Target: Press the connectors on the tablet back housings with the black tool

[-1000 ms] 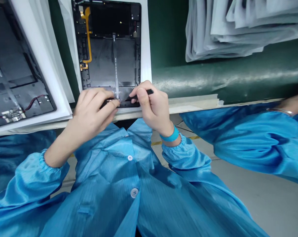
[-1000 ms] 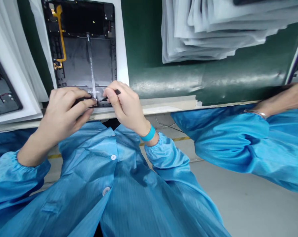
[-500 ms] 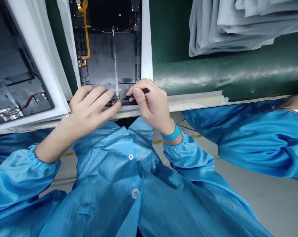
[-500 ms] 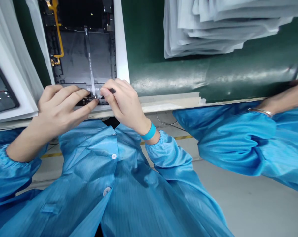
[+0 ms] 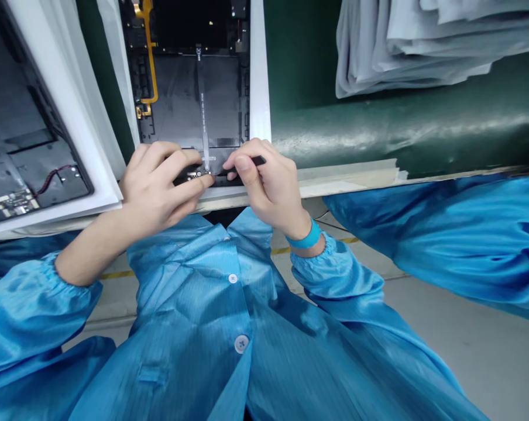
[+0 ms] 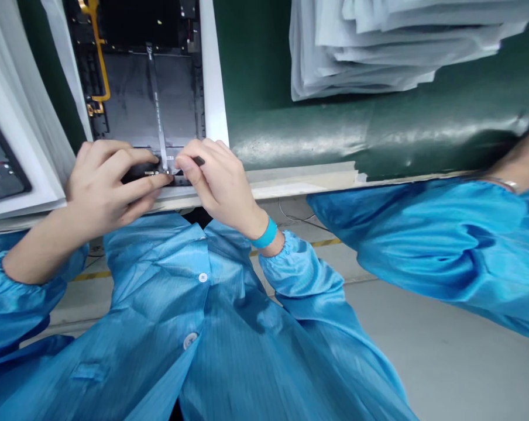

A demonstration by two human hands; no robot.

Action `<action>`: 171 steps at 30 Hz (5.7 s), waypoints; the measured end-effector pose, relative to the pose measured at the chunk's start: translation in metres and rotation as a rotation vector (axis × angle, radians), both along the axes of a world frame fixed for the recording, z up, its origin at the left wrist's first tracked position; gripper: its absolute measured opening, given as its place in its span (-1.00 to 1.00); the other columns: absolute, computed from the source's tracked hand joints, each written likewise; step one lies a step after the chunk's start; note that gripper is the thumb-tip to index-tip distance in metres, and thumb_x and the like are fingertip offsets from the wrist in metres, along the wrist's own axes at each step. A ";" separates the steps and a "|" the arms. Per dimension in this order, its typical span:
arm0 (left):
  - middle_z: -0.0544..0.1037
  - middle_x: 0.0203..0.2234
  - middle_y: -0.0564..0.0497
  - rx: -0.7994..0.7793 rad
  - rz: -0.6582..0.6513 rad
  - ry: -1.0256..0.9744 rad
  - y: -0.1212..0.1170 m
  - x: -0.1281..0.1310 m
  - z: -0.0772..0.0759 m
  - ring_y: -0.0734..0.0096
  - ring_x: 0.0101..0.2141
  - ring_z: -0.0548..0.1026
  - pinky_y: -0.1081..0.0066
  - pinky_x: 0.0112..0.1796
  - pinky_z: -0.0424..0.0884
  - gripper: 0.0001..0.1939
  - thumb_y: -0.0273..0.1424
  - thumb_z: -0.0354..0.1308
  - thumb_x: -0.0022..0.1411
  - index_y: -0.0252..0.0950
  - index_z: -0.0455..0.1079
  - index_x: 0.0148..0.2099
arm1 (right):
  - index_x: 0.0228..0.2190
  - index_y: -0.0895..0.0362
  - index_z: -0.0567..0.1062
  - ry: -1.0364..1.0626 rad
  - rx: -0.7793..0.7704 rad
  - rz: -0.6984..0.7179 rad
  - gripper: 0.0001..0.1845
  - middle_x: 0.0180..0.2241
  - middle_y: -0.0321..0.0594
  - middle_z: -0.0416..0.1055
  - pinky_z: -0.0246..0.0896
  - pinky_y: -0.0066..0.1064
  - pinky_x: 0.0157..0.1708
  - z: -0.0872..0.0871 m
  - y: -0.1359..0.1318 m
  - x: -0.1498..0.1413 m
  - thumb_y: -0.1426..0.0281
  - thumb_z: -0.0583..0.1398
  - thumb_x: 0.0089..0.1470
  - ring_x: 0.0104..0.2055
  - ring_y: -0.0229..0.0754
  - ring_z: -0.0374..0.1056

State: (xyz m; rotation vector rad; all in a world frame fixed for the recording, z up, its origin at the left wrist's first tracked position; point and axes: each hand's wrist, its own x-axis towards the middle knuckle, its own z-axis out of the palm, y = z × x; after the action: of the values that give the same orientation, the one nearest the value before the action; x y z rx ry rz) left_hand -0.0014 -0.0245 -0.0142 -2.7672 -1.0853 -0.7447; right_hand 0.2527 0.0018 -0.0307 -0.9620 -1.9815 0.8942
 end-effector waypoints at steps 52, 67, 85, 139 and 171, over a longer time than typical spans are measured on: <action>0.65 0.19 -0.12 -0.236 0.016 0.024 0.008 -0.008 -0.005 -0.06 0.15 0.55 -0.22 0.16 0.50 -0.73 -0.28 0.13 0.65 -0.12 0.66 0.16 | -0.14 0.00 0.52 -0.235 0.068 0.112 -0.31 -0.28 -0.18 0.57 0.30 0.03 0.18 0.010 0.020 -0.005 -0.04 -0.25 0.64 -0.12 0.00 0.52; 0.74 0.10 -0.14 -0.173 -0.034 -0.065 -0.002 0.003 -0.004 0.03 0.08 0.70 0.05 0.03 0.67 -0.66 -0.44 0.29 0.56 -0.14 0.54 0.31 | -0.21 -0.03 0.55 -0.165 0.048 -0.003 -0.37 -0.43 -0.29 0.51 0.31 0.02 0.19 0.012 0.029 0.012 -0.10 -0.11 0.63 -0.25 -0.09 0.51; 0.70 0.17 -0.15 -0.281 0.045 -0.059 -0.006 0.000 -0.013 -0.12 0.13 0.67 -0.11 0.03 0.62 -0.66 -0.36 0.25 0.58 -0.05 0.57 0.31 | -0.21 -0.04 0.61 -0.071 -0.077 0.013 -0.46 -0.38 -0.28 0.62 0.49 0.01 0.23 0.012 0.022 0.018 -0.05 0.02 0.62 -0.19 -0.07 0.58; 0.70 0.22 -0.14 -0.228 0.057 0.084 -0.001 0.003 -0.001 -0.08 0.11 0.62 -0.19 0.04 0.59 -0.69 -0.35 0.12 0.62 -0.20 0.62 0.23 | -0.23 -0.02 0.61 0.010 -0.093 0.065 -0.55 -0.32 -0.27 0.67 0.43 -0.07 0.17 0.013 0.024 0.011 0.03 0.11 0.61 -0.18 -0.09 0.62; 0.65 0.30 -0.07 -0.346 0.069 -0.009 -0.004 0.000 -0.004 -0.19 0.21 0.62 -0.30 0.12 0.52 -0.60 -0.43 0.23 0.50 0.05 0.56 0.28 | -0.26 -0.05 0.54 -0.152 -0.021 0.035 -0.34 -0.36 -0.22 0.64 0.20 0.07 0.24 0.014 0.036 0.016 -0.24 -0.05 0.53 -0.21 -0.03 0.48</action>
State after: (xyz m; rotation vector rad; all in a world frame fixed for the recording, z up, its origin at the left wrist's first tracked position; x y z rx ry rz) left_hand -0.0011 -0.0284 -0.0185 -2.9837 -1.4257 -0.6114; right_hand 0.2687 0.0379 -0.0169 -1.0369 -2.1263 0.8852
